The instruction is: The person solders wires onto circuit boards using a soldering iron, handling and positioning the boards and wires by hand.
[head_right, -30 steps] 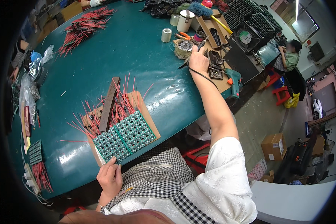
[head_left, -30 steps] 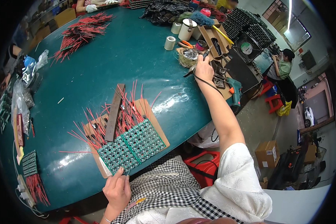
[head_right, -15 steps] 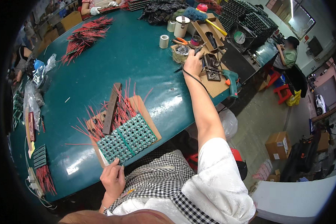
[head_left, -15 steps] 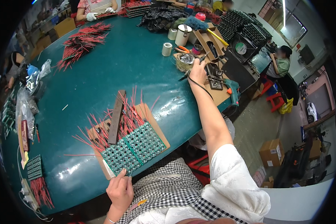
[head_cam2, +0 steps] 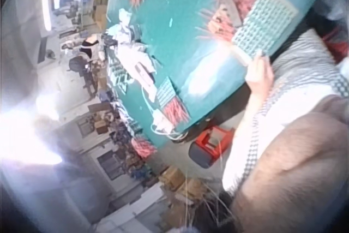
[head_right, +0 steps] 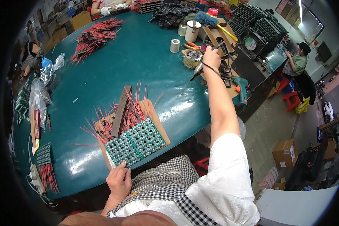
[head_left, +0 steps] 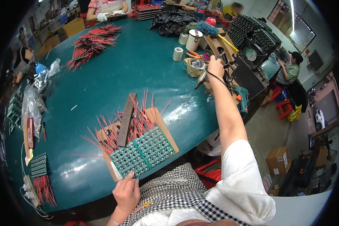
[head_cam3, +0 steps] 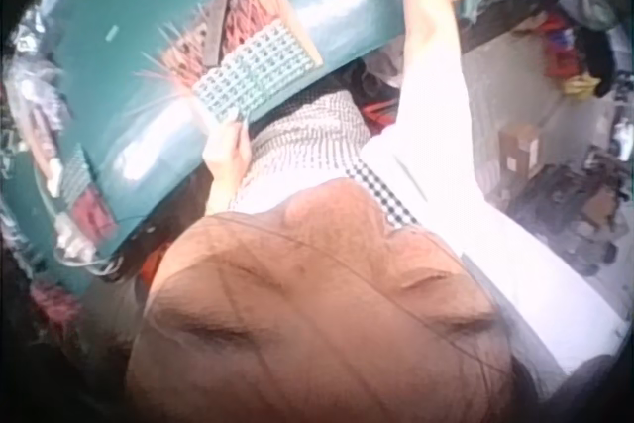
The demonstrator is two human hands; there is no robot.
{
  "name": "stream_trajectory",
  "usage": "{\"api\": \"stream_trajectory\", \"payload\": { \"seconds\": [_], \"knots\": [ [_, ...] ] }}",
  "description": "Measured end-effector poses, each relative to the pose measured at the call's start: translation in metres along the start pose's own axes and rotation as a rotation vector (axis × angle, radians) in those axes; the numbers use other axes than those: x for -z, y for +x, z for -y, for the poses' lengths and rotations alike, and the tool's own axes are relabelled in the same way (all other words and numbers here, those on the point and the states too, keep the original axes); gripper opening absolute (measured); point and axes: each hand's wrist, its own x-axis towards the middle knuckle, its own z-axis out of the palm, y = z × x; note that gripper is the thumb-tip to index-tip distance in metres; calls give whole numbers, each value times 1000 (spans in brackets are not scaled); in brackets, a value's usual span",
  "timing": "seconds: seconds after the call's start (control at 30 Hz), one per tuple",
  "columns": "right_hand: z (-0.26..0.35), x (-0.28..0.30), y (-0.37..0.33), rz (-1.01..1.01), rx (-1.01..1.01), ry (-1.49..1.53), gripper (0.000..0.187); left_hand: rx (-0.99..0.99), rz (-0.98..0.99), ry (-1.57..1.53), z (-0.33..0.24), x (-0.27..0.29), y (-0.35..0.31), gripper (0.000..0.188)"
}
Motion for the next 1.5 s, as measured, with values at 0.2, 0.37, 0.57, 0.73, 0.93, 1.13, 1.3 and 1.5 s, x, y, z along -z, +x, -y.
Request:
{"api": "stream_trajectory", "payload": {
  "seconds": [0.2, 0.37, 0.57, 0.73, 0.93, 1.13, 1.3, 1.5],
  "knots": [
    [-8, -36, 12, 87, 65, -73, 21, -39, -34, 24, 4, -4, 1, 15],
    [5, -29, -3, 97, 87, 63, 23, -19, -55, 59, 9, 4, -6, 16],
    [-17, -11, -9, 141, 172, -28, 18, -32, -41, 47, 6, 5, -1, 14],
    [-1, -22, -19, 46, 85, 32, 16, -34, -69, 35, 8, 0, -6, 13],
    [-9, 11, -28, 29, -105, 138, 20, -72, -60, -5, 4, -12, 5, 13],
    [28, 31, -14, -244, 23, 417, 16, -19, -104, 54, 9, 3, -3, 14],
    [4, 23, -32, 64, 95, 216, 32, -15, -60, 48, 9, 4, -7, 14],
    [-15, -17, -39, 99, 84, 218, 56, -27, -127, 72, 4, -2, -14, 12]
  ]
}}
